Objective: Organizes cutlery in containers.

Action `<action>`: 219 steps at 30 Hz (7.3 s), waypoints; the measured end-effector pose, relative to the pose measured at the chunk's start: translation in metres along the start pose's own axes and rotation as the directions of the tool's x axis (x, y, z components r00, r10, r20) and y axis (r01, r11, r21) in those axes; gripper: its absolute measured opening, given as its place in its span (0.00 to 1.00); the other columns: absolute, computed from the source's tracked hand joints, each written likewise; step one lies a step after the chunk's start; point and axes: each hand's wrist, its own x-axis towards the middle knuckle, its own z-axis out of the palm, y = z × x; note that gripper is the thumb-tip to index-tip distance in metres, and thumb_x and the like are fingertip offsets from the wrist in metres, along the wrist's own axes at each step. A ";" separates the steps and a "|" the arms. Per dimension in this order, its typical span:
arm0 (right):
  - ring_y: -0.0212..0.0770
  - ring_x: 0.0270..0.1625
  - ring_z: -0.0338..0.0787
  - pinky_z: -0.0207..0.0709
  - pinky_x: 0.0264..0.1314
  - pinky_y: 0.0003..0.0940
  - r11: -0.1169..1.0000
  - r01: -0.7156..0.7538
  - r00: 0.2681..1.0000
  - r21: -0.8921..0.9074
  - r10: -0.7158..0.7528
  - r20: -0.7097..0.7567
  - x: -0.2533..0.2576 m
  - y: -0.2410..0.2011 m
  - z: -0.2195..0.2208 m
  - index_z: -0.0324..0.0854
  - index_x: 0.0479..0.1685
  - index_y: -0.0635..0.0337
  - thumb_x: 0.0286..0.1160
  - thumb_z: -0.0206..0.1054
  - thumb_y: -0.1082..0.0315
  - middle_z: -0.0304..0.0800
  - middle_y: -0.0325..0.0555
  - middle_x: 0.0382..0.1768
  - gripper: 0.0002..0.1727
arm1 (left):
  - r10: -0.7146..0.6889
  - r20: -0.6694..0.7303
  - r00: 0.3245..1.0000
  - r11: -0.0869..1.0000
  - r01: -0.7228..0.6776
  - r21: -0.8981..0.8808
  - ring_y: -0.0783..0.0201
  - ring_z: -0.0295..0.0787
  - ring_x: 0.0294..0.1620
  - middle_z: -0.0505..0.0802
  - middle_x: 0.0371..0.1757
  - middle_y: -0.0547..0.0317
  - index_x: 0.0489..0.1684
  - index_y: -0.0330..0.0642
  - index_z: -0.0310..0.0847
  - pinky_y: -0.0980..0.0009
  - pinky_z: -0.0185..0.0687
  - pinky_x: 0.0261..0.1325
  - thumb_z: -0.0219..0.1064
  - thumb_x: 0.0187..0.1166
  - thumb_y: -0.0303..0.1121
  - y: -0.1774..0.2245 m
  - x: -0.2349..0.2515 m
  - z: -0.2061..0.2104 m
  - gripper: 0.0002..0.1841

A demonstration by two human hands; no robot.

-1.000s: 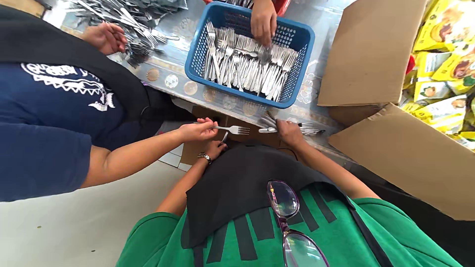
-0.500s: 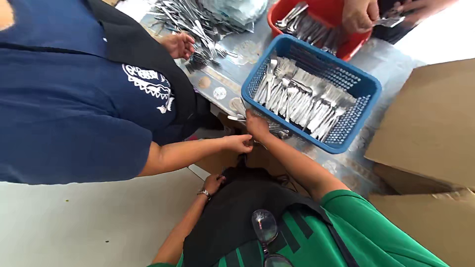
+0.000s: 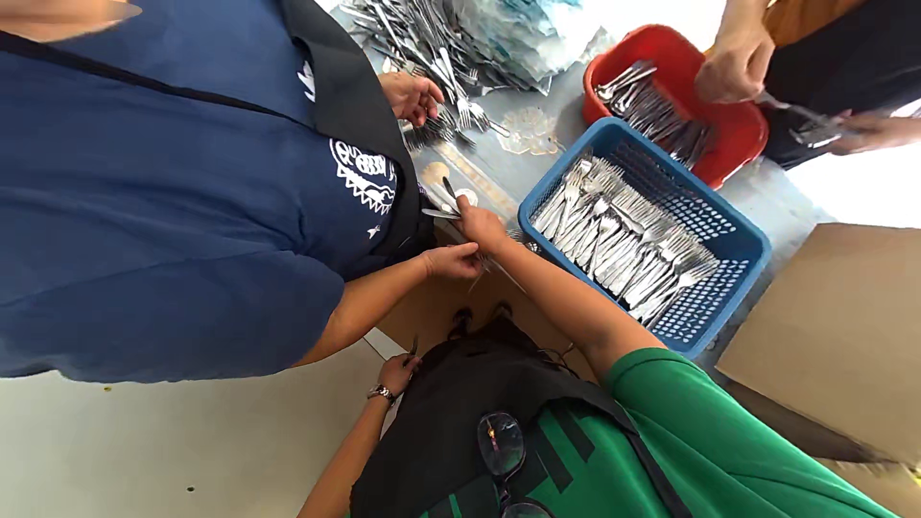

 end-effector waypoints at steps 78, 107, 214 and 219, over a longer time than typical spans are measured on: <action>0.25 0.24 0.85 0.79 0.27 0.19 0.219 0.185 0.868 0.958 0.420 -0.263 -0.271 0.199 -0.047 0.77 0.46 0.61 0.88 0.61 0.70 0.92 0.38 0.34 0.04 | 0.657 0.204 0.726 0.718 -0.520 -0.463 0.66 0.95 0.48 0.93 0.58 0.48 0.69 0.28 0.74 0.68 0.90 0.55 0.50 0.92 0.22 0.361 -0.076 0.079 0.15; 0.22 0.22 0.81 0.80 0.28 0.18 0.299 0.243 0.612 0.923 0.690 -0.385 -0.286 0.273 -0.060 0.76 0.50 0.61 0.94 0.53 0.66 0.87 0.34 0.34 0.10 | 0.430 0.133 0.893 0.690 -0.230 -0.687 0.59 0.94 0.50 0.90 0.60 0.49 0.71 0.36 0.65 0.60 0.90 0.53 0.49 0.91 0.21 0.439 -0.022 0.057 0.14; 0.74 0.69 0.82 0.71 0.72 0.72 0.937 -0.312 0.695 0.159 0.339 -0.634 -0.239 0.295 -0.076 0.91 0.53 0.65 0.75 0.70 0.73 0.91 0.68 0.56 0.12 | 0.839 -0.285 0.463 0.495 -0.868 0.048 0.63 0.86 0.26 0.92 0.40 0.47 0.78 0.30 0.69 0.65 0.85 0.33 0.52 0.92 0.27 0.380 0.037 0.054 0.19; 0.62 0.55 0.92 0.83 0.57 0.67 0.995 0.096 0.948 0.034 -0.081 -0.307 -0.219 0.275 -0.017 0.96 0.41 0.54 0.66 0.77 0.74 0.94 0.55 0.44 0.08 | 0.850 -0.254 0.461 0.492 -0.867 0.074 0.64 0.83 0.22 0.92 0.38 0.48 0.79 0.33 0.68 0.67 0.82 0.28 0.52 0.93 0.29 0.374 0.036 0.052 0.19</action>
